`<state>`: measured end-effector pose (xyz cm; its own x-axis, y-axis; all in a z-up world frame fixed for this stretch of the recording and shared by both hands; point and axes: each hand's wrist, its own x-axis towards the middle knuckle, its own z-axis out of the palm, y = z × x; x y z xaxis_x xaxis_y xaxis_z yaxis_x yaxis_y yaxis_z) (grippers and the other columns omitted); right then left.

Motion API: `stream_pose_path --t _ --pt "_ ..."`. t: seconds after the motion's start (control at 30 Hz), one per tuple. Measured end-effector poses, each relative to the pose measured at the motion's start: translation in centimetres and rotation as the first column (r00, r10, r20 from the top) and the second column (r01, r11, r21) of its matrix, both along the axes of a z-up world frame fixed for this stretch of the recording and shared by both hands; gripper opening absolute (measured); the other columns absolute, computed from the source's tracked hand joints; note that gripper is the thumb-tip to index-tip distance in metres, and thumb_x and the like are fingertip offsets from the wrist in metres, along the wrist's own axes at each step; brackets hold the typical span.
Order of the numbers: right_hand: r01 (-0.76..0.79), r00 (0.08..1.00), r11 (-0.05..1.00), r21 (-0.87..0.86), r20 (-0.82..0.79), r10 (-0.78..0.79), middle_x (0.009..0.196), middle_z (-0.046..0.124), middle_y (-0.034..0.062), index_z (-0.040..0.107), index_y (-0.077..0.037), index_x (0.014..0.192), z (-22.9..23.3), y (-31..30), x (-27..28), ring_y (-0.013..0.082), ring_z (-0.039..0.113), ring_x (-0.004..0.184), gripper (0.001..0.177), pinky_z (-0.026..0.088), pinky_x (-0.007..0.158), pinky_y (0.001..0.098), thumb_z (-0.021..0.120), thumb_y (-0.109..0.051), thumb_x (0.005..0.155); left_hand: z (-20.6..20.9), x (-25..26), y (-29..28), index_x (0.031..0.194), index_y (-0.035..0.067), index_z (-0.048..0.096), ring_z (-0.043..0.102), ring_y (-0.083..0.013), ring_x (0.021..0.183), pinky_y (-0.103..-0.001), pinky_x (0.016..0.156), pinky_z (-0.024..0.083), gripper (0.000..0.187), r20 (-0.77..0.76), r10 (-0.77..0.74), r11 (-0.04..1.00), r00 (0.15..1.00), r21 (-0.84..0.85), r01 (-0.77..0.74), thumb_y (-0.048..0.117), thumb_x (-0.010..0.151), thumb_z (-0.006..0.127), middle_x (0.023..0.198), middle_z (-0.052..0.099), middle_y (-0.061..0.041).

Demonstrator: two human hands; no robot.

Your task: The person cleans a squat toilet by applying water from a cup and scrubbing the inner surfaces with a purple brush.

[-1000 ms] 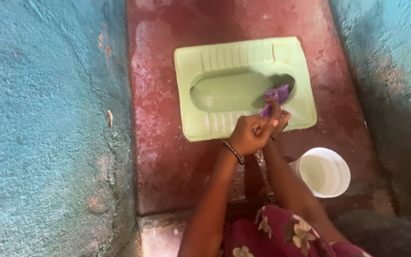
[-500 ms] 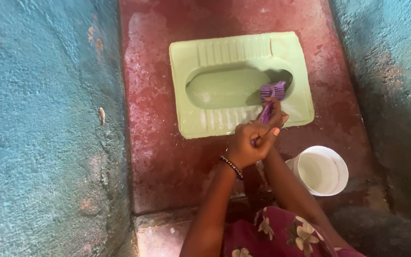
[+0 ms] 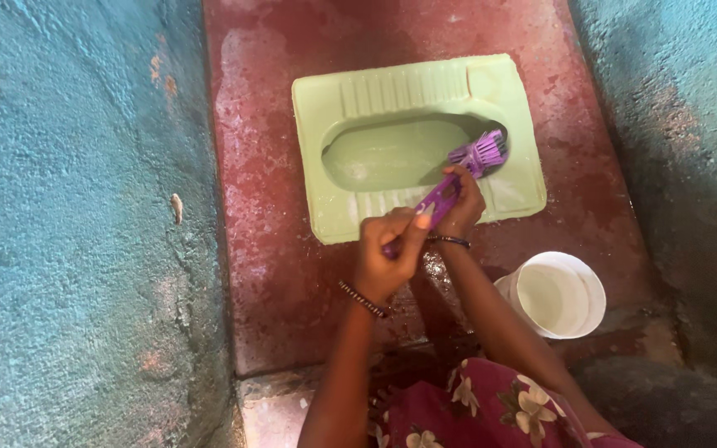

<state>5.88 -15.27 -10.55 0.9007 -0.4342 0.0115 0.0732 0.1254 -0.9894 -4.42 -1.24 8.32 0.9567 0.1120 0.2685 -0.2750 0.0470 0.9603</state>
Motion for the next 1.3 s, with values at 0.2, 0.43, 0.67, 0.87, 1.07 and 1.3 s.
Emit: stream_pose_path --t 0.2,0.43,0.67,0.87,1.07,1.3 --pt "0.086 0.967 0.637 -0.766 0.217 0.132 0.090 0.065 0.0091 0.071 -0.010 0.105 6.7 -0.1 -2.9 0.0271 0.061 0.088 0.028 0.046 0.087 0.0384 0.063 0.005 0.084 -0.5 -1.3 3.4 0.061 0.005 0.050 0.049 -0.0095 0.055 -0.028 0.059 0.043 0.054 0.011 0.163 0.966 0.986 -0.206 -0.158 0.024 0.110 0.052 0.056 0.050 0.001" --pt "-0.049 0.988 0.491 -0.870 0.030 0.153 0.073 0.064 0.0067 0.066 -0.011 0.087 6.7 -2.6 -2.7 0.0270 0.063 0.075 0.018 0.041 0.083 0.0462 0.073 -0.003 0.073 -1.4 -0.8 2.8 0.059 0.007 0.041 0.049 -0.0108 0.057 -0.028 0.061 0.043 0.056 -0.015 0.120 0.968 0.993 -0.219 -0.120 0.020 0.112 0.050 0.057 0.048 -0.001" --pt "-0.129 0.981 0.498 -0.857 -0.038 0.189 0.083 0.062 0.0139 0.061 -0.010 0.100 3.0 -1.5 -4.3 0.0363 0.060 0.084 0.020 0.043 0.080 0.0488 0.063 0.002 0.083 -1.9 -2.0 3.9 0.062 0.005 0.046 0.048 -0.0080 0.056 -0.027 0.061 0.045 0.052 -0.056 0.190 0.973 0.980 -0.125 -0.196 0.019 0.112 0.052 0.058 0.050 0.000" --pt "-0.066 0.953 0.440 -0.896 0.074 0.295 0.085 0.062 0.0144 0.058 -0.008 0.102 2.3 -2.1 -3.5 0.0388 0.058 0.089 0.026 0.043 0.085 0.0510 0.060 0.007 0.081 -3.5 -3.9 2.2 0.065 0.004 0.057 0.050 -0.0081 0.054 -0.026 0.054 0.040 0.044 -0.224 0.287 0.952 0.931 -0.045 -0.304 0.020 0.106 0.053 0.061 0.059 -0.001" --pt "-0.125 0.964 0.478 -0.870 0.009 0.267 0.088 0.061 0.0153 0.058 -0.008 0.105 3.7 -1.0 -8.0 0.0392 0.058 0.089 0.027 0.042 0.084 0.0494 0.061 0.004 0.081 -2.3 -4.2 3.9 0.066 0.007 0.047 0.047 -0.0071 0.050 -0.028 0.057 0.046 0.051 -0.031 0.262 0.932 0.965 -0.251 -0.261 0.022 0.114 0.052 0.055 0.048 0.002" --pt "-0.002 0.959 0.534 -0.845 0.150 0.241 0.092 0.063 0.0120 0.060 -0.010 0.108 2.0 -0.3 -5.8 0.0353 0.060 0.091 0.026 0.044 0.087 0.0471 0.060 0.003 0.085 -1.1 -4.2 3.1 0.065 0.005 0.052 0.050 -0.0075 0.054 -0.026 0.053 0.040 0.049 -0.085 0.271 0.962 0.959 -0.017 -0.273 0.024 0.110 0.051 0.059 0.054 0.002"
